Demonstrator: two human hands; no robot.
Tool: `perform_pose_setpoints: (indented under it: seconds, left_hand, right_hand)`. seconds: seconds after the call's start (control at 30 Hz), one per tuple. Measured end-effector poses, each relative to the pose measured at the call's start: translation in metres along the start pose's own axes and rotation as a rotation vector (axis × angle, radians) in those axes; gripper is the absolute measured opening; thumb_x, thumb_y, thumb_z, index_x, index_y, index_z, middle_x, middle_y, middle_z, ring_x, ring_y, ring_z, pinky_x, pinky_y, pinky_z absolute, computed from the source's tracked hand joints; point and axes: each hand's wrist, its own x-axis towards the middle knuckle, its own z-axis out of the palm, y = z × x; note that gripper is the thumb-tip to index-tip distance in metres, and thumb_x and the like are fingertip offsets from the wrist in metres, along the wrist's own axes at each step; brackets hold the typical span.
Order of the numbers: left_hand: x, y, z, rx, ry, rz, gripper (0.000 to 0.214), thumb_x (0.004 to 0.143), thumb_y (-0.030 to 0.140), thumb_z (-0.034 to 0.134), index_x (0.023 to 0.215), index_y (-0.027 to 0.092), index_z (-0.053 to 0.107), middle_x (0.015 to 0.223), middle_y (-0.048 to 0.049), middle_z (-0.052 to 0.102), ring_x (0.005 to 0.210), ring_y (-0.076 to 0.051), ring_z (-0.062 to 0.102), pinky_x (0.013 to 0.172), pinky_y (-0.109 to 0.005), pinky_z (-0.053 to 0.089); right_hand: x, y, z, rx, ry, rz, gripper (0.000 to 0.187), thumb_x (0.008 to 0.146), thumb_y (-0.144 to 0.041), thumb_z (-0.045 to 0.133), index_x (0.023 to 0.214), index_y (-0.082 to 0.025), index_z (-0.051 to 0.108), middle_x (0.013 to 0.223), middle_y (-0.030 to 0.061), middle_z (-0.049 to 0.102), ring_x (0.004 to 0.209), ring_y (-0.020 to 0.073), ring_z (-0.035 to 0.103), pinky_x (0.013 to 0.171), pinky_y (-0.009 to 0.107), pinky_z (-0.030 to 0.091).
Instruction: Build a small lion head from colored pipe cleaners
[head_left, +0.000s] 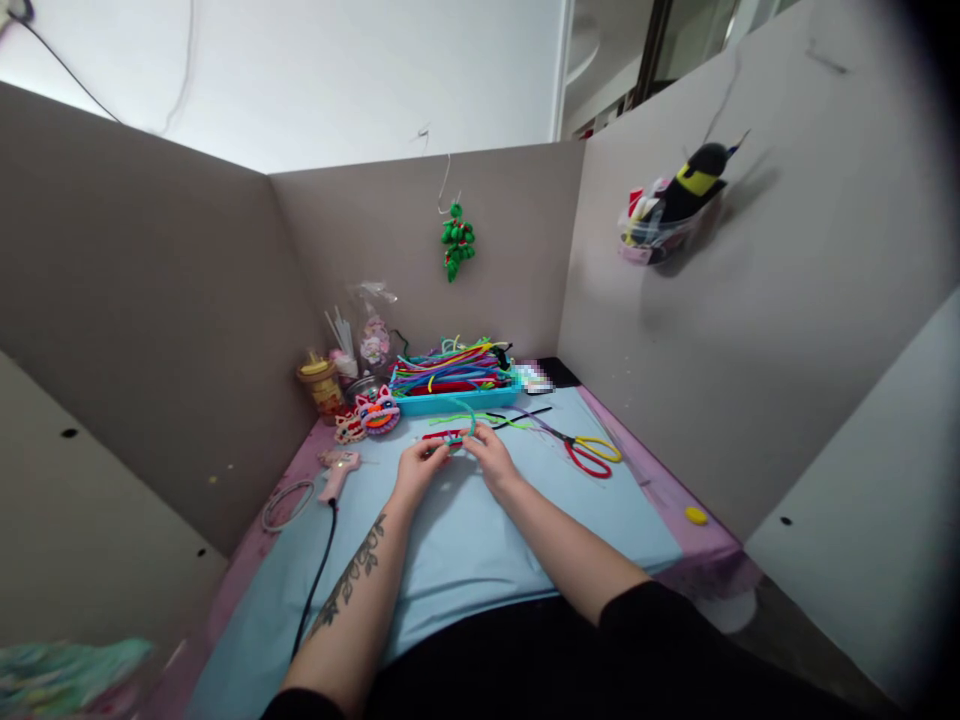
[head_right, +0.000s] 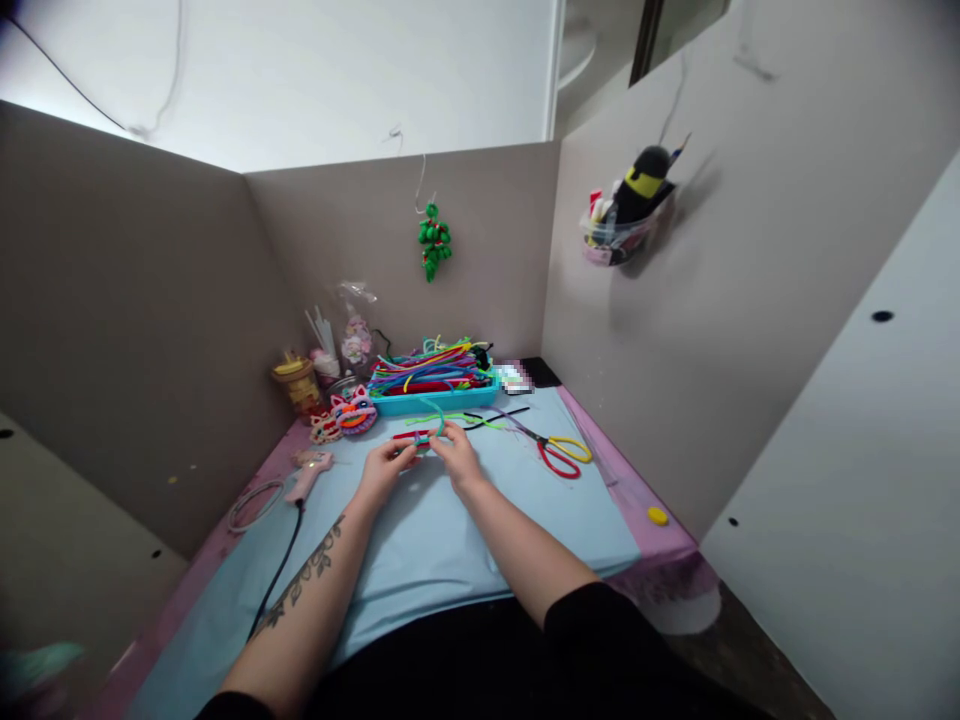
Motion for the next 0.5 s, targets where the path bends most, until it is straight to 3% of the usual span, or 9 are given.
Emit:
perform_pose_setpoints:
  seconds: [0.1, 0.27, 0.4, 0.5]
  left_hand:
    - [0.000, -0.003, -0.001, -0.021, -0.080, 0.006, 0.039, 0.063, 0.036, 0.073, 0.093, 0.012, 0.067, 0.082, -0.0081, 0.070, 0.066, -0.018, 0.065, 0.066, -0.029, 0.051]
    - [-0.002, -0.002, 0.001, -0.091, -0.171, 0.020, 0.038, 0.064, 0.034, 0.073, 0.093, 0.013, 0.061, 0.093, -0.0096, 0.067, 0.070, -0.018, 0.066, 0.066, -0.029, 0.051]
    - [-0.006, 0.005, 0.002, -0.094, -0.138, 0.054, 0.038, 0.065, 0.034, 0.071, 0.092, 0.017, 0.050, 0.098, -0.0067, 0.064, 0.060, -0.013, 0.064, 0.056, -0.024, 0.048]
    - [-0.007, 0.009, 0.004, -0.056, -0.064, 0.054, 0.044, 0.063, 0.036, 0.072, 0.094, 0.020, 0.044, 0.088, -0.0018, 0.063, 0.050, -0.009, 0.058, 0.048, -0.020, 0.044]
  right_hand:
    - [-0.002, -0.002, -0.001, -0.128, 0.023, -0.020, 0.027, 0.061, -0.043, 0.070, 0.077, -0.021, 0.069, 0.117, 0.0057, 0.053, 0.118, 0.0244, 0.043, 0.101, 0.035, 0.028]
    - [0.002, 0.005, -0.001, -0.118, 0.069, 0.034, 0.027, 0.059, -0.045, 0.070, 0.069, -0.020, 0.068, 0.118, 0.0068, 0.055, 0.120, 0.0262, 0.043, 0.104, 0.036, 0.026]
    - [0.007, 0.011, -0.003, -0.029, 0.073, 0.087, 0.029, 0.055, -0.046, 0.073, 0.065, -0.020, 0.066, 0.104, 0.0068, 0.063, 0.116, 0.0285, 0.047, 0.099, 0.040, 0.032]
    - [0.008, 0.014, -0.004, 0.022, 0.052, 0.117, 0.029, 0.054, -0.047, 0.073, 0.065, -0.021, 0.065, 0.093, 0.0061, 0.066, 0.107, 0.0285, 0.053, 0.092, 0.040, 0.038]
